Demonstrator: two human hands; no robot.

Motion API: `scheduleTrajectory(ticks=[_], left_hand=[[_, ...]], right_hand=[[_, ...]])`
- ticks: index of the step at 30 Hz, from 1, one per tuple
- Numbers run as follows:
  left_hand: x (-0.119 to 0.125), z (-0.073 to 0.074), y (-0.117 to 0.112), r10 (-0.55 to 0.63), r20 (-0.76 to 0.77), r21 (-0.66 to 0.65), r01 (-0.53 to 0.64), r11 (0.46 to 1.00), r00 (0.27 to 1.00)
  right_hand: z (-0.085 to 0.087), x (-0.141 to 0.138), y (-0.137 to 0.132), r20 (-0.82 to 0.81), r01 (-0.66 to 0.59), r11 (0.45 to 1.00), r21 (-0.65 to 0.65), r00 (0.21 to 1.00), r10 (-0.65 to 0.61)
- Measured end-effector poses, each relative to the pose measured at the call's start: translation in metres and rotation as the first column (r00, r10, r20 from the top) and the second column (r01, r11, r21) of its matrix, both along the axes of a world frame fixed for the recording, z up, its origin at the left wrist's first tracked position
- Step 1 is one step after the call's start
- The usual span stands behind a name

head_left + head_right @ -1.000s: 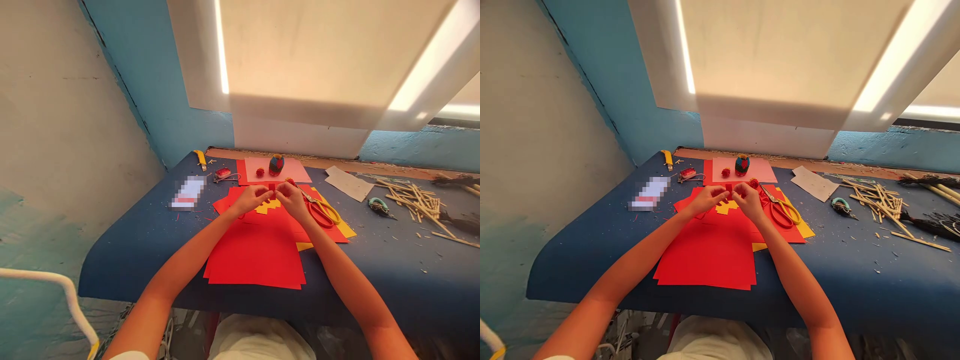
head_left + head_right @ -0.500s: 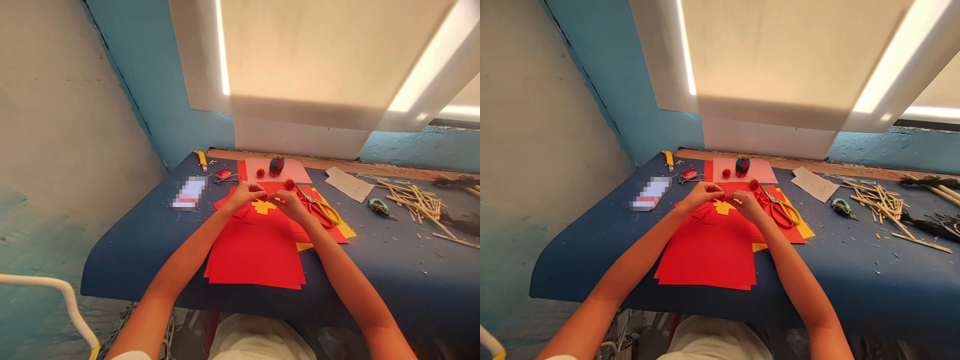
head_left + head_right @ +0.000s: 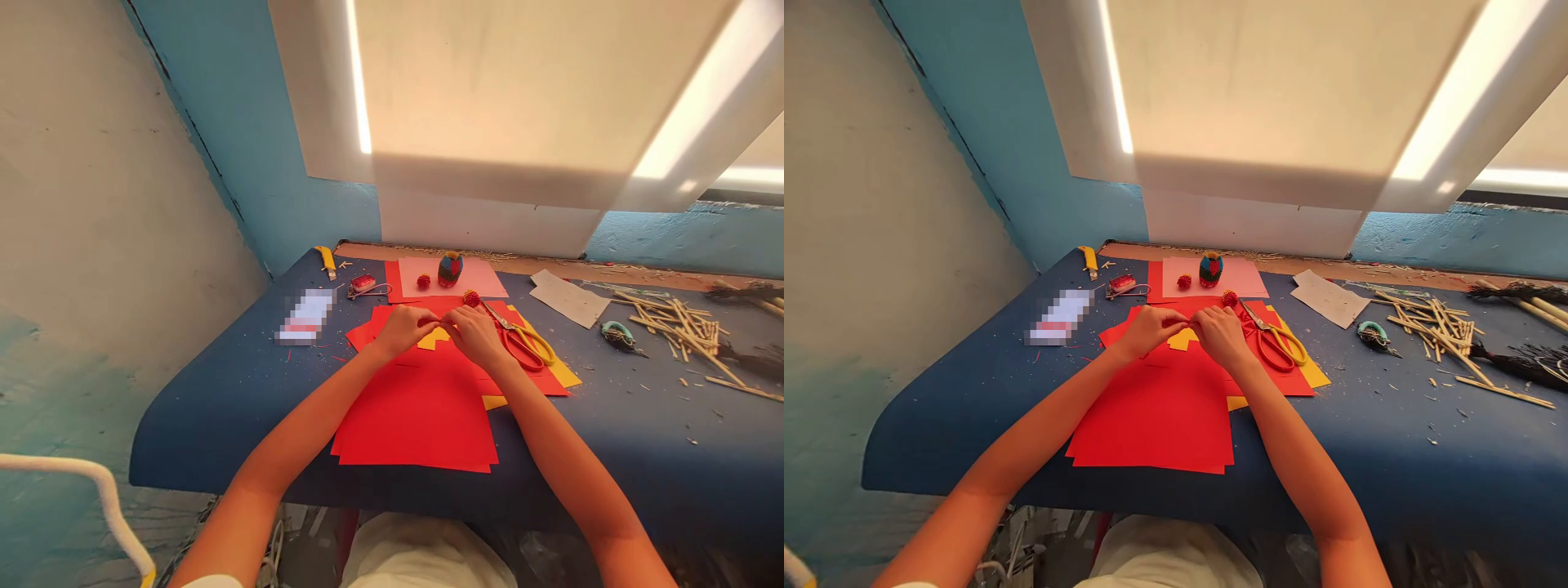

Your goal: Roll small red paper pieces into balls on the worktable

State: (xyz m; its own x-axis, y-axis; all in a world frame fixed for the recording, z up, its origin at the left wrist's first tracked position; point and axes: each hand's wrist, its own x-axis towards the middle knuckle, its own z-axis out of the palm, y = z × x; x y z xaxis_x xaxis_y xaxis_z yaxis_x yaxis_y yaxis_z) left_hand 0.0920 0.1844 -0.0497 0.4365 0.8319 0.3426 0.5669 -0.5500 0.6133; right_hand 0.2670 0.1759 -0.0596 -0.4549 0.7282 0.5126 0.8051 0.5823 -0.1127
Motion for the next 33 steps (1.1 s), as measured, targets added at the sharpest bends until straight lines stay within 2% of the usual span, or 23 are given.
scheduleTrajectory(ticks=[3,5,6,8,10,14,18,20,22,25,28,30,33], left_hand=[[0.002,0.000,-0.001,0.026,0.024,0.051,-0.027,0.998,0.999],[0.003,0.002,-0.004,0.044,0.134,0.032,-0.049,0.998,0.990],[0.003,0.004,-0.005,0.048,0.212,0.006,-0.051,0.999,0.976],[0.002,0.006,-0.007,0.040,0.361,-0.053,-0.023,0.998,0.932],[0.001,0.007,-0.007,0.015,0.460,-0.085,0.027,0.996,0.888],[0.002,0.008,-0.006,-0.026,0.541,-0.115,0.105,0.988,0.840],[0.007,0.012,-0.008,0.045,0.581,-0.172,0.069,0.983,0.812],[0.010,0.014,-0.010,0.088,0.589,-0.198,0.038,0.979,0.803],[0.011,0.014,-0.011,0.118,0.580,-0.218,0.014,0.976,0.806],[0.012,0.012,-0.010,0.153,0.557,-0.224,-0.030,0.974,0.816],[0.011,0.009,-0.007,0.183,0.543,-0.190,-0.092,0.978,0.820],[0.011,0.007,-0.006,0.188,0.534,-0.162,-0.119,0.980,0.824],[0.010,0.005,-0.005,0.152,0.521,-0.132,-0.097,0.986,0.840]], right_hand=[[0.001,-0.002,-0.002,-0.067,0.014,1.000,0.010,0.998,-0.014],[0.001,-0.004,-0.003,-0.253,0.022,1.000,0.002,0.967,-0.021],[0.001,-0.005,-0.003,-0.383,0.009,1.000,-0.020,0.924,-0.016],[0.002,-0.006,-0.002,-0.623,-0.072,0.993,-0.091,0.782,0.000],[0.002,-0.007,-0.002,-0.765,-0.190,0.969,-0.160,0.644,0.000],[0.002,-0.012,-0.004,-0.862,-0.313,0.929,-0.196,0.507,-0.011],[0.005,-0.020,-0.007,-0.900,-0.312,0.935,-0.169,0.435,-0.018],[0.006,-0.022,-0.008,-0.897,-0.276,0.947,-0.164,0.441,-0.027],[0.008,-0.022,-0.009,-0.876,-0.227,0.961,-0.159,0.481,-0.032],[0.007,-0.019,-0.009,-0.825,-0.082,0.990,-0.111,0.564,-0.046],[0.001,-0.017,-0.009,-0.738,0.047,0.999,-0.009,0.674,-0.038],[-0.002,-0.017,-0.008,-0.679,0.041,0.999,0.032,0.734,-0.008],[-0.005,-0.019,-0.008,-0.643,-0.001,1.000,0.021,0.766,0.015]])
